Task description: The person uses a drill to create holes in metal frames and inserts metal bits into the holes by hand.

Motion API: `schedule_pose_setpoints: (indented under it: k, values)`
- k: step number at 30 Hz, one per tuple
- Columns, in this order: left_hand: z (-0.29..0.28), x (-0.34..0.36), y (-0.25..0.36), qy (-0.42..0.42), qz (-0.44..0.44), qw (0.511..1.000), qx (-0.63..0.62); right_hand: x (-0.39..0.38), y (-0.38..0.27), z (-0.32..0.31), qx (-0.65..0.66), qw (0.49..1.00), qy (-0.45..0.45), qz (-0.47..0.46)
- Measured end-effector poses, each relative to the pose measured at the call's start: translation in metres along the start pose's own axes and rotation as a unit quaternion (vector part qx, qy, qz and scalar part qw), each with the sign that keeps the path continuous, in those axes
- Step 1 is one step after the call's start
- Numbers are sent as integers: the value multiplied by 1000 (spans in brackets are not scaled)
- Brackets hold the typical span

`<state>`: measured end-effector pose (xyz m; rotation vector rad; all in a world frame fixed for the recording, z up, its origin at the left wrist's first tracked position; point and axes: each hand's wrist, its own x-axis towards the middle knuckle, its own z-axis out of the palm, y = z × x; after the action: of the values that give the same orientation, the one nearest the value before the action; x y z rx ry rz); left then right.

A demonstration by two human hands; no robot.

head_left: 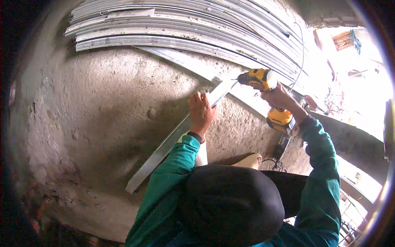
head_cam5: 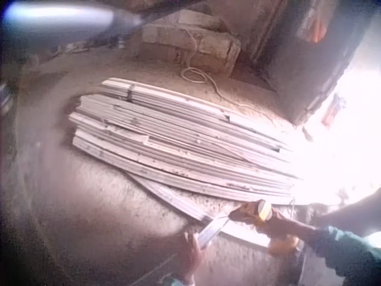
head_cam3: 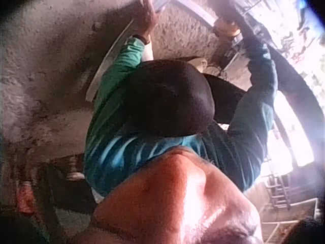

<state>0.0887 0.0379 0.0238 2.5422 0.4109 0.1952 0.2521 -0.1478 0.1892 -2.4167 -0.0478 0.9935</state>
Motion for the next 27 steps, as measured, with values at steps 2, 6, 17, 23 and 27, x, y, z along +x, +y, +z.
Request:
schedule_pose_setpoints:
  k: [2, 6, 17, 23, 27]
  values:
    - [-4, 1, 4, -52, -17, 998, -15, -5, 15, 8, 6, 999, 39, 12]
    - [-7, -5, -5, -22, -6, 1000, 16, -23, -2, 36, -26, 998, 55, 10]
    - [18, 0, 8, 48, 22, 991, -121, -14, -25, -12, -92, 996, 7, 3]
    - [43, -15, -25, 51, -50, 991, -114, 36, 66, 19, -10, 991, -54, -126]
    - [36, -11, -6, 86, 21, 995, 38, -18, 5, 24, -139, 988, 42, -49]
